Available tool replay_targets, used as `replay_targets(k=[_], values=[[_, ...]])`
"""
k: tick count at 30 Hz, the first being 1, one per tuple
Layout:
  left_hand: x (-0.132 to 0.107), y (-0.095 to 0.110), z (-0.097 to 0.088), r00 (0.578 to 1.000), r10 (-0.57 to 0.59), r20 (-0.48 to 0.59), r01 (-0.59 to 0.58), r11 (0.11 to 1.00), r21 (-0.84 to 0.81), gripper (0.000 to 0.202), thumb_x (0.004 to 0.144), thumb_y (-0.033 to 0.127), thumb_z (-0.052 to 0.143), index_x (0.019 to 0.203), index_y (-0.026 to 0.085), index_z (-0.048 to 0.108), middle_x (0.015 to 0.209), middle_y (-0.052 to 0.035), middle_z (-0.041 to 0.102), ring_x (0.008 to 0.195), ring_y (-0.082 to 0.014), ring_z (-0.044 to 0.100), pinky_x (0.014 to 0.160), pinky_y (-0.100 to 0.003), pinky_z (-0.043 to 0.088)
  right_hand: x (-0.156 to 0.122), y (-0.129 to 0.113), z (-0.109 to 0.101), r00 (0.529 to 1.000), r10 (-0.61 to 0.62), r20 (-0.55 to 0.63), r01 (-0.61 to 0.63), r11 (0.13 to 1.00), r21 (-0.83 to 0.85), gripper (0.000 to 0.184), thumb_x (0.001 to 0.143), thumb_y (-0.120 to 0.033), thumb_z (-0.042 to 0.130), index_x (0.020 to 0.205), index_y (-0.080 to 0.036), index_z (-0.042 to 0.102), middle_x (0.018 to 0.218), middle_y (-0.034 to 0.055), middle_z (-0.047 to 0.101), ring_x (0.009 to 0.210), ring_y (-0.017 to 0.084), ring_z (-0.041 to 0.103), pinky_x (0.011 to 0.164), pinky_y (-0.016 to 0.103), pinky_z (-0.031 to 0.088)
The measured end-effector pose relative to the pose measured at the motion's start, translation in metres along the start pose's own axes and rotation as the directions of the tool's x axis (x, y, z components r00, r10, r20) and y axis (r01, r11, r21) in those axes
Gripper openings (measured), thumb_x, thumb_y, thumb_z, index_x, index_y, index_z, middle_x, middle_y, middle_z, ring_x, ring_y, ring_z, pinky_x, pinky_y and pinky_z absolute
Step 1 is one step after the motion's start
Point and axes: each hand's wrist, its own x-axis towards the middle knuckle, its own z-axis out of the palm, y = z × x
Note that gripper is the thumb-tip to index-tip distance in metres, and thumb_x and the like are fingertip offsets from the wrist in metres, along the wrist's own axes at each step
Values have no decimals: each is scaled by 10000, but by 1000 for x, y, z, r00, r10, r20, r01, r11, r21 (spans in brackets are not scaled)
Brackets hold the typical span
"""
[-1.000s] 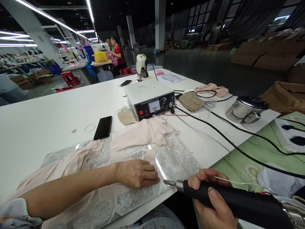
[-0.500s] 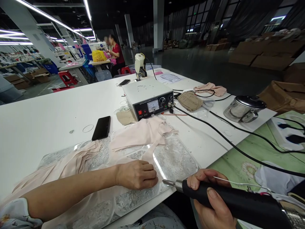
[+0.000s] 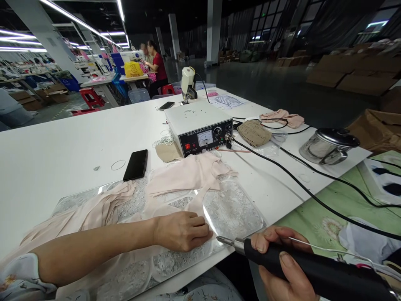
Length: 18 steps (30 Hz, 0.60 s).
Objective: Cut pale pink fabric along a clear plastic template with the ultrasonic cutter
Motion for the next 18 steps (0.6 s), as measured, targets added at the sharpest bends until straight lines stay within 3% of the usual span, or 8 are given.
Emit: replay_targets(k=[7, 18], values=[[-2, 0, 2, 1000, 0, 6, 0, 1000, 12, 159, 969, 115, 518, 889, 106, 655, 803, -59, 585, 721, -129, 540, 520, -235, 406, 1, -1, 3, 1000, 12, -14, -12, 1000, -22, 185, 592, -304, 667, 745, -203, 643, 634, -4, 530, 493, 131, 483, 430, 315, 482], [-1, 0, -1, 999, 4, -42, -4, 1000, 8, 138, 945, 83, 542, 897, 74, 670, 785, -47, 544, 719, -131, 542, 495, -240, 369, -3, -4, 7, 999, 25, 20, -25, 999, -24, 147, 633, -305, 637, 768, -249, 620, 663, -6, 497, 501, 150, 478, 419, 330, 458]])
